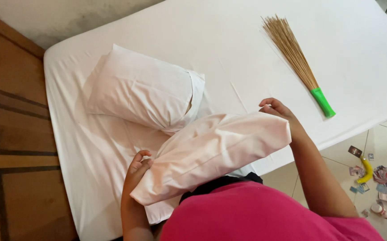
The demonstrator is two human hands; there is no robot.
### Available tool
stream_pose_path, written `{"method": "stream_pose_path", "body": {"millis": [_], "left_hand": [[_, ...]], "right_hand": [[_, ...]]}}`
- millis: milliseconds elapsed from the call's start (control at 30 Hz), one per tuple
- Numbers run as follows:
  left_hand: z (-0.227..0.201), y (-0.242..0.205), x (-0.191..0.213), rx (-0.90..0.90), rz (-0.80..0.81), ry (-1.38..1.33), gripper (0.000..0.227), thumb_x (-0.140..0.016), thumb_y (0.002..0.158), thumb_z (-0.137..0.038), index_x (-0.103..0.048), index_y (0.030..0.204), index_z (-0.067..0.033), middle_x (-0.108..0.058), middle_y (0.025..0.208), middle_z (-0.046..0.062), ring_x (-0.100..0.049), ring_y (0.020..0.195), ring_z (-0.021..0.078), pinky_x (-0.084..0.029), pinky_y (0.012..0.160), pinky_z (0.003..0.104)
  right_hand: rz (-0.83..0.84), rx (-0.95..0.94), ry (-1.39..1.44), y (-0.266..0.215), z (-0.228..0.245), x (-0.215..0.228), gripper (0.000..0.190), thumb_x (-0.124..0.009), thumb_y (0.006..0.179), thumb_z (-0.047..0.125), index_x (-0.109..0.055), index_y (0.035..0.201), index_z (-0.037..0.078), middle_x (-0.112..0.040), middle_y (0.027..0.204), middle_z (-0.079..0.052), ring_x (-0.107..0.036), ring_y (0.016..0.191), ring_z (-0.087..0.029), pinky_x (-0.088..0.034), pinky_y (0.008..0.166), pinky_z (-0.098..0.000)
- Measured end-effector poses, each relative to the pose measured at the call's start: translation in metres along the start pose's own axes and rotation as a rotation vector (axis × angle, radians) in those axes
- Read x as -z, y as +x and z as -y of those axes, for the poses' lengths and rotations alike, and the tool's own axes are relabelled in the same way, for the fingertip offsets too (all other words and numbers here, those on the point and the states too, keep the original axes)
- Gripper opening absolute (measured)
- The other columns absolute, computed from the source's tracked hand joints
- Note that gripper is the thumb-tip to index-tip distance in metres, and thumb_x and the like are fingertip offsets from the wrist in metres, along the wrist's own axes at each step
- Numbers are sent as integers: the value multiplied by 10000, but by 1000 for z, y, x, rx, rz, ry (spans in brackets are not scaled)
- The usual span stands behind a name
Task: The recorder is making a bed, which involves putting on pillowcases and folding a brown blanket.
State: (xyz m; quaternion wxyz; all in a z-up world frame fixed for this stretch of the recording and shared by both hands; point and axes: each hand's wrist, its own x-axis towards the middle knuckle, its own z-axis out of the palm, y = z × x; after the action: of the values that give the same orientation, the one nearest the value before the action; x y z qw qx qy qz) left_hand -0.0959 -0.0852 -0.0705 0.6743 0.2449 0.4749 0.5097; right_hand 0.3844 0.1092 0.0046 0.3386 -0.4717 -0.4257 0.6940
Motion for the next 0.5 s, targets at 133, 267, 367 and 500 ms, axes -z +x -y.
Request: {"method": "stream_pose_path", "body": {"millis": [133,267,367,500], "left_hand": [[12,4,10,-41,-54,-69,269,-616,983,-54,-535,1232,-114,-645,764,-20,-605,659,51,-477,586,220],[-6,4,-3,-11,-35,6,268,-616,986,-51,-534,1236,-102,-649,760,-5,-601,664,49,-469,591,218],[-16,3,-12,33,-73,6,265,-603,963,-50,-522,1209,-103,-670,760,10,-621,667,69,-484,600,233],[-21,-1,-20,-9,-96,-21,264,-608,960,-52,-560,1215,-97,-647,800,-10,-618,690,65,-490,621,230]], "right_hand": [[-110,265,134,-29,-3,-3,151,-551,982,77,-590,1126,100,-640,1165,-24,-600,1125,-141,-519,948,-304],[-106,432,73,-34,-9,17,250,-510,899,6,-605,1121,70,-623,1231,-45,-577,1206,-169,-481,1053,-317],[16,559,84,-43,-1,26,342,-473,833,-26,-628,1130,42,-627,1199,-67,-577,1181,-174,-461,1066,-303],[60,517,-49,-49,5,24,351,-556,840,-87,-641,1161,28,-608,1080,-40,-542,971,-132,-452,850,-274]]}}
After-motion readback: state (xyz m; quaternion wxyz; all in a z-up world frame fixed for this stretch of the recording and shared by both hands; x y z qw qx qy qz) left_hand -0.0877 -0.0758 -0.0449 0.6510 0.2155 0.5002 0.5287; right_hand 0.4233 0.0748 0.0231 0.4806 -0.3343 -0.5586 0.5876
